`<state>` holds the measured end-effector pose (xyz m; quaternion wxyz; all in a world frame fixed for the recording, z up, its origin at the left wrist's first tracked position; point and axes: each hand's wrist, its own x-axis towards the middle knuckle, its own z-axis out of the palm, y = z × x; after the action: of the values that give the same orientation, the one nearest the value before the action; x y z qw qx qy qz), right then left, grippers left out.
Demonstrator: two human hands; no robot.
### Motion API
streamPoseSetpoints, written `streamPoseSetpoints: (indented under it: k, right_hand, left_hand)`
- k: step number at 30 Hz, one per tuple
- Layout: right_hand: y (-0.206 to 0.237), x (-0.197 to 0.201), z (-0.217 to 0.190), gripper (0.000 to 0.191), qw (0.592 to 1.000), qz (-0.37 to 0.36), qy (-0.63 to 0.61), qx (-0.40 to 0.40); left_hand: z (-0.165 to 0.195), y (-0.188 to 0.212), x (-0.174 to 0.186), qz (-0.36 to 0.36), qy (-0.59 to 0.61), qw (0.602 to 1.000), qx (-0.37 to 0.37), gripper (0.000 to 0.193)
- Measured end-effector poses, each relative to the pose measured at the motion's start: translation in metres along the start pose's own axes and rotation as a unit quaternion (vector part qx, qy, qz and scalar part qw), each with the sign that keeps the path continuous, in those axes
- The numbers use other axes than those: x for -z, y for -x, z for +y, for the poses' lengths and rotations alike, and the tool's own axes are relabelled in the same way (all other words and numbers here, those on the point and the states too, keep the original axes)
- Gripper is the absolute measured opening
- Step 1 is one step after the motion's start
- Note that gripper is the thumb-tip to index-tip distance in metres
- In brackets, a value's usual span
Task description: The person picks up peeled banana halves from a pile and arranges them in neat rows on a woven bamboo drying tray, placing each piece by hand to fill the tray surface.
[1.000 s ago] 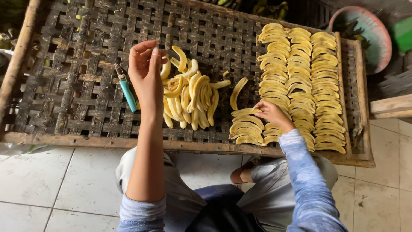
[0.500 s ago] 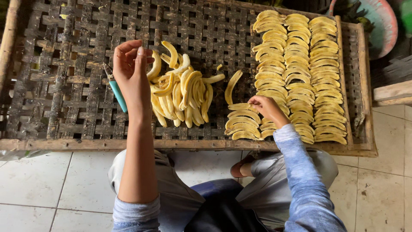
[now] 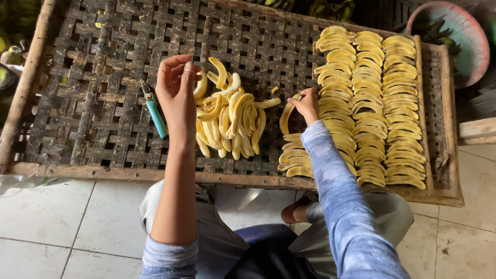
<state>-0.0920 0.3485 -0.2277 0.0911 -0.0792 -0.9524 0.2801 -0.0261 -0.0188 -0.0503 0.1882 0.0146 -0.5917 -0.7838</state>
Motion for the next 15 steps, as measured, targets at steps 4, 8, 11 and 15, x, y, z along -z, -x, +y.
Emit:
streamPoseSetpoints:
  k: [4,8,11,15]
  right_hand:
    - [-0.004,0.008,-0.010,0.042,0.977,-0.167,-0.076,-0.104]
    - [0.009,0.051,-0.028,0.029,0.961,-0.178,-0.208,-0.017]
    - [0.032,0.083,-0.031,0.025,0.955,-0.164,-0.239,0.058]
    - [0.052,0.096,-0.010,0.019,0.915,-0.215,-0.340,0.032]
  left_hand:
    - [-0.004,-0.001,-0.002,-0.001,0.024,1.000,-0.008,0.012]
    - [-0.009,0.003,-0.007,-0.003,0.015,1.000,-0.006,0.011]
    - [-0.016,0.010,-0.019,-0.022,-0.005,1.000,0.007,0.011]
    - [-0.028,0.026,-0.057,-0.091,-0.094,0.990,0.046,0.012]
